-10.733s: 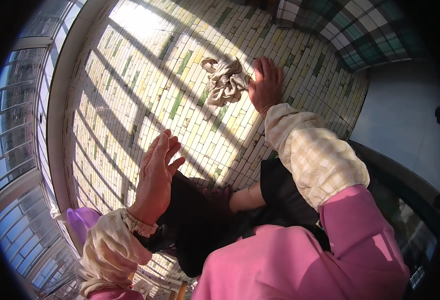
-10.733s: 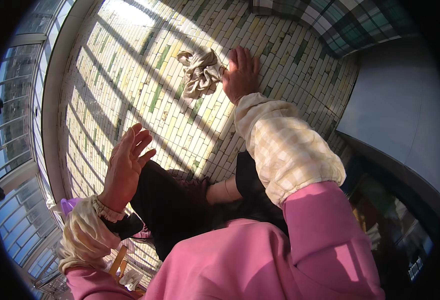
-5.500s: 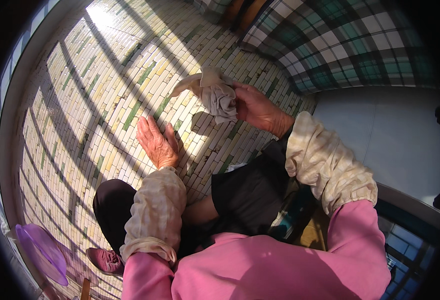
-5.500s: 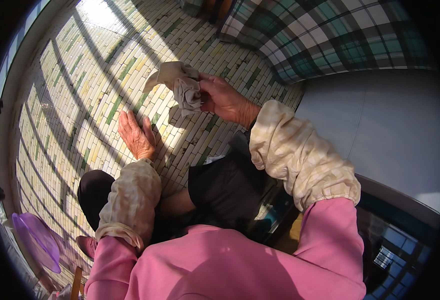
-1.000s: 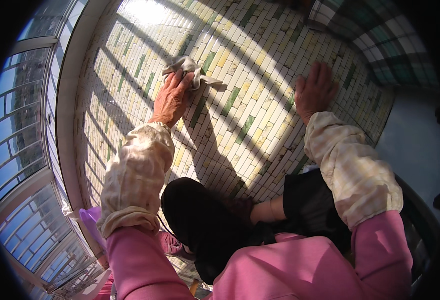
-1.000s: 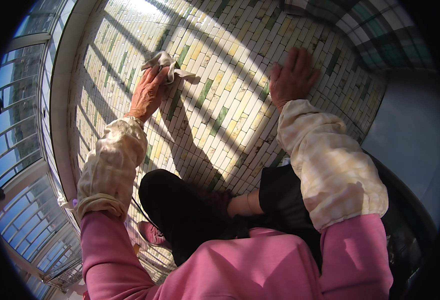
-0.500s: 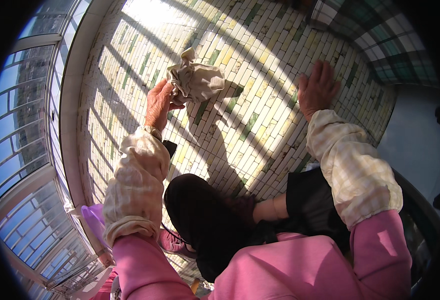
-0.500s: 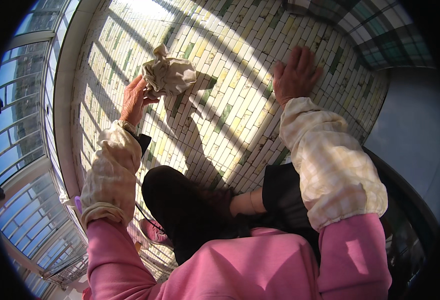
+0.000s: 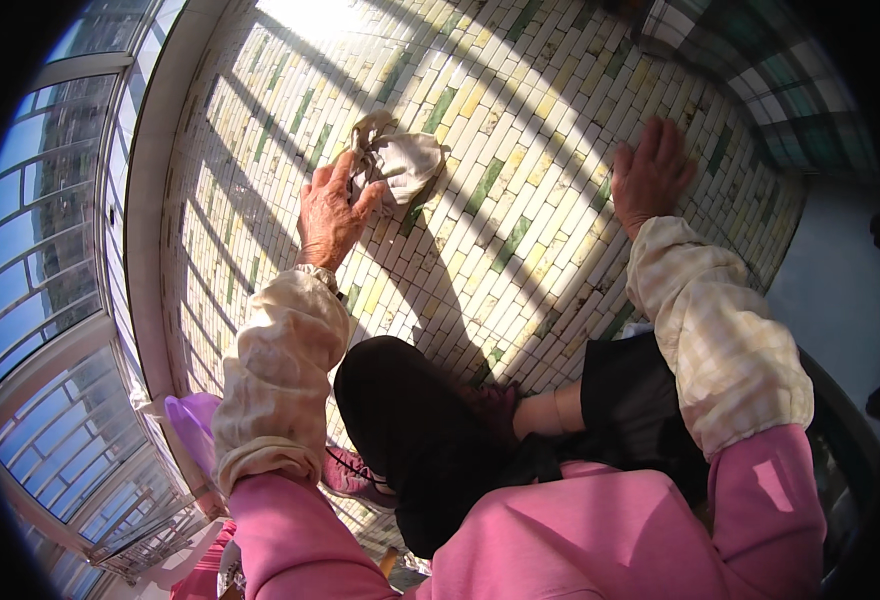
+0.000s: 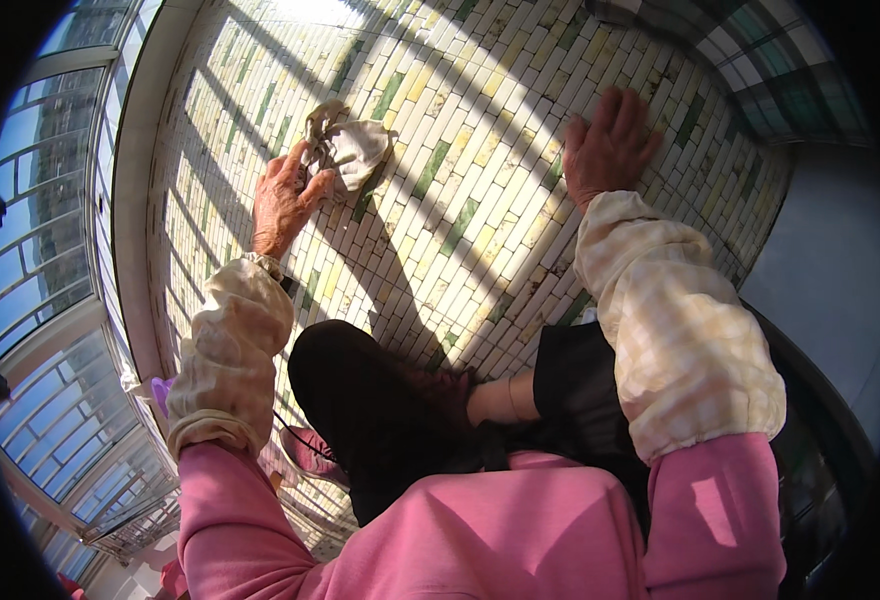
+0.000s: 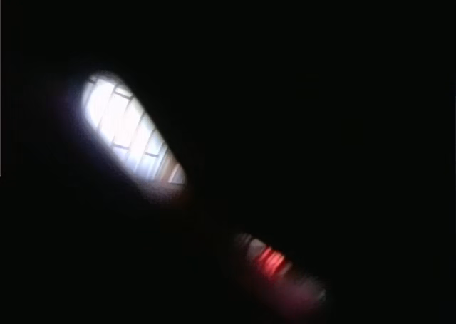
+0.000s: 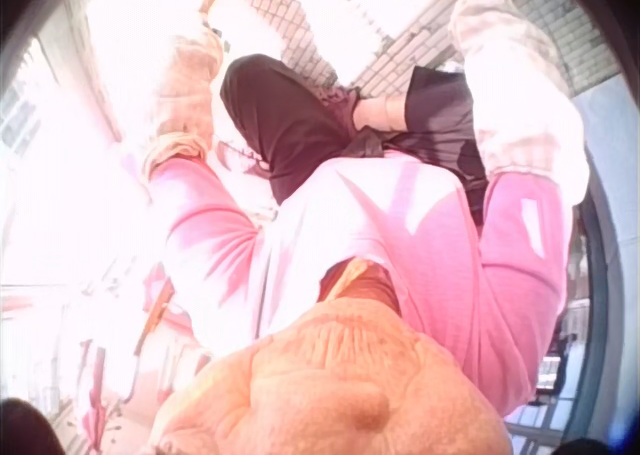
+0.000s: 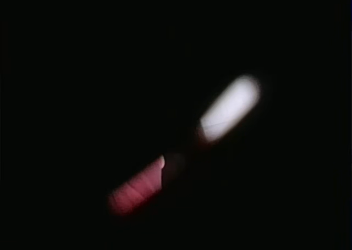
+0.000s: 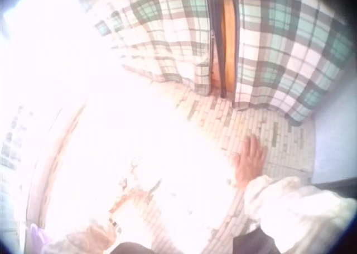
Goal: The person sits on a tiled floor and wipes it with a cloth, repeatedly rubbing and folding the cloth while moving across different floor areas. The person occasionally pauses to adjust the cloth and continues wiping the same general area.
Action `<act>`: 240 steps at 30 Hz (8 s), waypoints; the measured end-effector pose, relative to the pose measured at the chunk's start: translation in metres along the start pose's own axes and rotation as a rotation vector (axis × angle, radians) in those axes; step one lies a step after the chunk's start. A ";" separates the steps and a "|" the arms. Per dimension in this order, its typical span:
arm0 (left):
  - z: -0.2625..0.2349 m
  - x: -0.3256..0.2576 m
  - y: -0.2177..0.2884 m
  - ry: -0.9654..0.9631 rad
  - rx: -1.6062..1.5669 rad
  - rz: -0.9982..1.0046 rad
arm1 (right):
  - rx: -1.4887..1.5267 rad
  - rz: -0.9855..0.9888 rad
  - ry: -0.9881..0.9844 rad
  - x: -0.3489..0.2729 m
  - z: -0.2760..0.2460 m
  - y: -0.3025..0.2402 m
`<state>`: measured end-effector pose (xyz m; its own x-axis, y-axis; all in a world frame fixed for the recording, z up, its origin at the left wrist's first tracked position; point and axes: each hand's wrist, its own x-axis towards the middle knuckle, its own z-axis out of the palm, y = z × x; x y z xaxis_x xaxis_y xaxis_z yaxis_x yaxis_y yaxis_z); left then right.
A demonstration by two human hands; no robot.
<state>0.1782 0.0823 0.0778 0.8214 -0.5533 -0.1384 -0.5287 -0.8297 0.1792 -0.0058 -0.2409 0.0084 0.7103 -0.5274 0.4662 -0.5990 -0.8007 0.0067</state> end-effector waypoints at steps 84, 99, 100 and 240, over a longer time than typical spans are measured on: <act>0.012 -0.067 -0.062 0.090 -0.218 0.009 | 0.027 0.014 -0.101 -0.007 0.008 0.006; 0.043 -0.190 -0.279 -0.350 0.413 -1.050 | 0.011 -0.128 -0.110 -0.006 0.015 0.019; 0.040 -0.167 -0.277 -0.235 0.365 -1.035 | -0.046 -0.151 -0.115 -0.006 0.016 0.021; 0.032 -0.147 0.152 0.013 -1.828 -0.801 | 0.414 -0.550 -0.662 -0.070 -0.109 -0.016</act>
<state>-0.0296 0.0348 0.0947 0.7223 -0.1551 -0.6739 0.6908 0.2062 0.6930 -0.0860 -0.1597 0.0716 0.9945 0.0008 -0.1050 -0.0306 -0.9544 -0.2971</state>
